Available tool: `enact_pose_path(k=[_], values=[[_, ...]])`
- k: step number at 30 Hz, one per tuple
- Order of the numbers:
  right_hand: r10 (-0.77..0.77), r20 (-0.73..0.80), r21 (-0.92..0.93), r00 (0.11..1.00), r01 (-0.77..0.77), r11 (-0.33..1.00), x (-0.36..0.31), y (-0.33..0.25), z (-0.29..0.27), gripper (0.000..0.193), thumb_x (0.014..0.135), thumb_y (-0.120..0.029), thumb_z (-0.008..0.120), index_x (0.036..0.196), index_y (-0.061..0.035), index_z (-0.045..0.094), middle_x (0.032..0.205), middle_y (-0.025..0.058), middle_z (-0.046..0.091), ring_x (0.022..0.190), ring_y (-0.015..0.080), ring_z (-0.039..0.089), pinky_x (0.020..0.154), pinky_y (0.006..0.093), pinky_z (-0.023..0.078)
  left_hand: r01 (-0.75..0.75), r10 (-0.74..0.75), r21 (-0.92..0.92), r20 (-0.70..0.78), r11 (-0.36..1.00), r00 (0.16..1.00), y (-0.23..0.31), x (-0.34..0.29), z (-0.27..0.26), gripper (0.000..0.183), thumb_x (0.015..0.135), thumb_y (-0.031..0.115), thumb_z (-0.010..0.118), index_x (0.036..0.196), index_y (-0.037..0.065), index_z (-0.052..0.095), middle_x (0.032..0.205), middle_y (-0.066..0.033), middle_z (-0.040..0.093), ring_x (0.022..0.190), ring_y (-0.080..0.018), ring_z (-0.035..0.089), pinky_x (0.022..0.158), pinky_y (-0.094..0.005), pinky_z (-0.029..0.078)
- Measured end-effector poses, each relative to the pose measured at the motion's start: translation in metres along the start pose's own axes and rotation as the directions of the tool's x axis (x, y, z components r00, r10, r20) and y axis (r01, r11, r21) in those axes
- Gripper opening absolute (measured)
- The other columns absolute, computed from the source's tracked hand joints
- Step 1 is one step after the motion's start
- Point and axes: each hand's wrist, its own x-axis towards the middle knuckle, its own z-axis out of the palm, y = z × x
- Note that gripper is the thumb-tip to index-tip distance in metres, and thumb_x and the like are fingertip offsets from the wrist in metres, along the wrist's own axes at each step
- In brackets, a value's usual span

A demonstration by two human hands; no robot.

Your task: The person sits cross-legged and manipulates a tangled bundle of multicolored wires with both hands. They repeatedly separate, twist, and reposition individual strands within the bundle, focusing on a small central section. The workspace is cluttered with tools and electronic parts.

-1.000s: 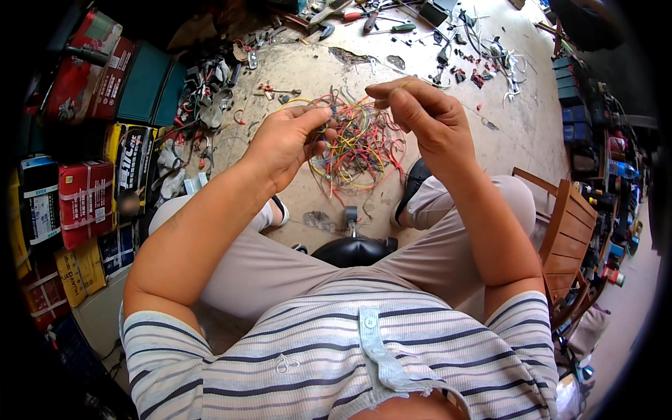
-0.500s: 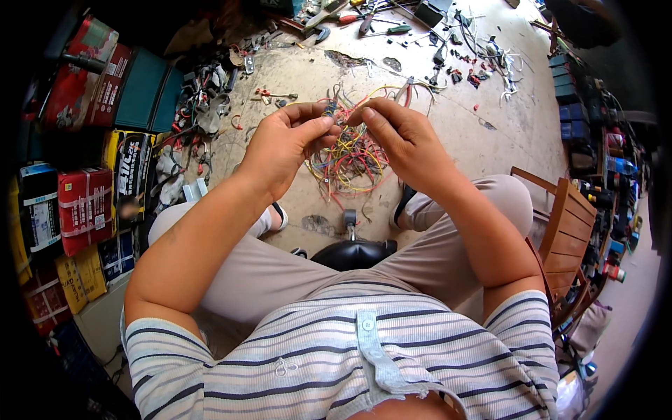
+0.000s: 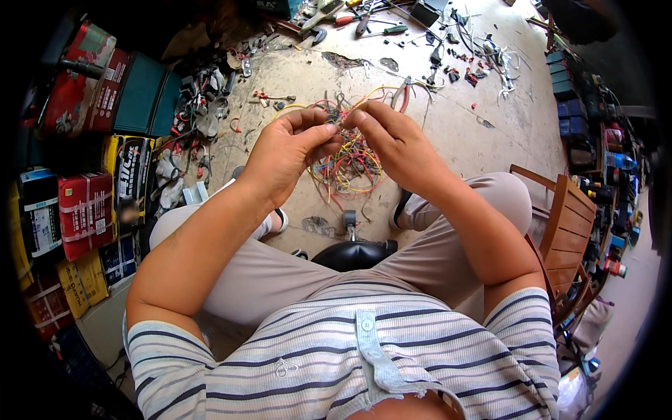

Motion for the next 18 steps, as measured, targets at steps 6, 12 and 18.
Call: enact_pose_path(k=[6, 12, 18], values=[[0.073, -0.05, -0.003, 0.996, -0.073, 0.997, -0.001, 0.001, -0.003, 0.028, 0.094, -0.025, 0.042, 0.097, 0.0011, 0.051, 0.079, 0.0216, 0.059, 0.08, 0.0381, 0.057, 0.072, 0.0417, 0.043, 0.013, -0.014, -0.011, -0.012, 1.0, 1.0, -0.002, 0.001, 0.0, 0.015, 0.087, 0.004, 0.059, 0.101, -0.001, 0.056, 0.094, -0.0088, 0.062, 0.085, -0.016, 0.064, 0.076, -0.0228, 0.054], [0.099, -0.076, 0.085, 0.992, -0.092, 0.992, -0.001, 0.008, 0.003, 0.022, 0.088, -0.022, 0.055, 0.09, 0.0001, 0.057, 0.077, 0.0176, 0.058, 0.072, 0.0271, 0.057, 0.067, 0.0381, 0.044, 0.021, -0.021, -0.01, -0.002, 1.0, 1.0, -0.002, -0.002, 0.002, 0.015, 0.087, 0.003, 0.059, 0.1, -0.001, 0.056, 0.093, -0.0087, 0.062, 0.085, -0.0156, 0.064, 0.076, -0.0219, 0.054], [-0.091, -0.177, -0.071, 0.98, 0.08, 0.994, 0.001, 0.012, 0.001, 0.015, 0.081, -0.016, 0.066, 0.085, -0.0025, 0.067, 0.08, 0.0089, 0.055, 0.07, 0.0212, 0.053, 0.064, 0.033, 0.043, 0.025, -0.024, 0.028, -0.014, 0.999, 1.0, 0.0, -0.003, 0.003, 0.016, 0.086, 0.004, 0.06, 0.101, -0.001, 0.056, 0.093, -0.0083, 0.062, 0.084, -0.0149, 0.064, 0.075, -0.0217, 0.054]])
